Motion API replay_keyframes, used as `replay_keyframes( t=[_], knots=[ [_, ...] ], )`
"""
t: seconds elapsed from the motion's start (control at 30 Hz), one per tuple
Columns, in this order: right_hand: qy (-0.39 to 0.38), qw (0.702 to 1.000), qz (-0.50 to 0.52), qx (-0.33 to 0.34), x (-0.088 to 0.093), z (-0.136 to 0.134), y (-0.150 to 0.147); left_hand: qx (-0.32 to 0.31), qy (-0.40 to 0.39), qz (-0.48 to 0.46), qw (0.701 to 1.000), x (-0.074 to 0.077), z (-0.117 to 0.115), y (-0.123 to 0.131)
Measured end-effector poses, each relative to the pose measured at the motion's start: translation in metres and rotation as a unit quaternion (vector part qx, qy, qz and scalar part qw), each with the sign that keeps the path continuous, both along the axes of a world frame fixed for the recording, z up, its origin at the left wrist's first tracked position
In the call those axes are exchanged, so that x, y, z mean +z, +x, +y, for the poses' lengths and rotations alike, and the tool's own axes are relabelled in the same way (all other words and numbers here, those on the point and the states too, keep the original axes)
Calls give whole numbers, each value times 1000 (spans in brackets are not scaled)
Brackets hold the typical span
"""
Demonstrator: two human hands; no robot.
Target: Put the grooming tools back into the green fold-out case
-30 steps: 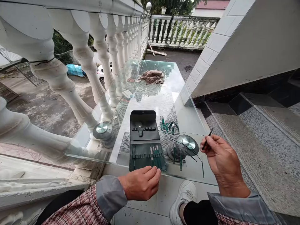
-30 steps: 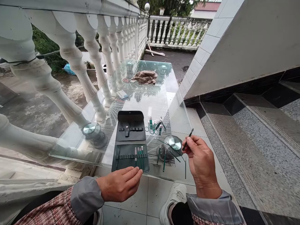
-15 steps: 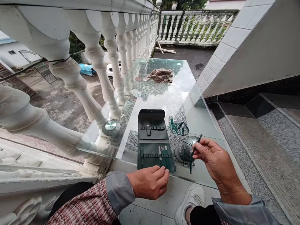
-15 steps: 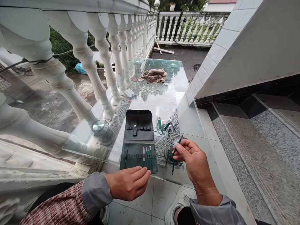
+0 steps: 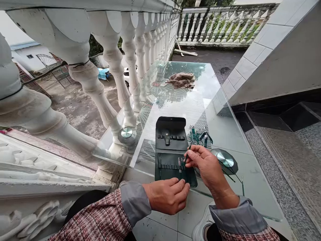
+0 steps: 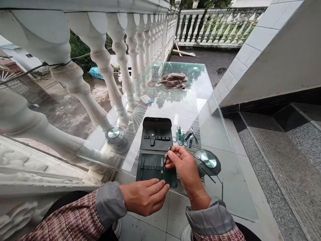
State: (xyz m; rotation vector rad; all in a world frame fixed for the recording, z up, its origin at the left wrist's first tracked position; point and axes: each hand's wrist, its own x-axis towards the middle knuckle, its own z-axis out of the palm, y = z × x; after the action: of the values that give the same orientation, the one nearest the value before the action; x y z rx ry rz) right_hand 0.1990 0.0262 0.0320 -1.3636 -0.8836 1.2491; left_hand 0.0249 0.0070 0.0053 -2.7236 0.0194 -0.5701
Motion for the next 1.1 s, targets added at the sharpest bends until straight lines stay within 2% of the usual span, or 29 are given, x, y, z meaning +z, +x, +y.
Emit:
replay_keyframes(
  t=[0.17,0.27,0.53,0.8,1.1],
  knots=[
    [-19,999,-13,49,-2,8,-18,-21,3,-13,1000,4,2,-4],
    [-17,997,-28,72,-3,13,-26,-12,0,-14,1000,7,3,-6],
    [-12,995,-68,67,-6,23,-49,2,-5,-23,1000,5,3,-8],
    [-25,987,-135,85,-15,27,-53,12,-3,-20,1000,4,2,-8],
    [-19,978,-174,116,-14,30,-54,9,-5,-23,1000,4,2,-8]
  ],
)
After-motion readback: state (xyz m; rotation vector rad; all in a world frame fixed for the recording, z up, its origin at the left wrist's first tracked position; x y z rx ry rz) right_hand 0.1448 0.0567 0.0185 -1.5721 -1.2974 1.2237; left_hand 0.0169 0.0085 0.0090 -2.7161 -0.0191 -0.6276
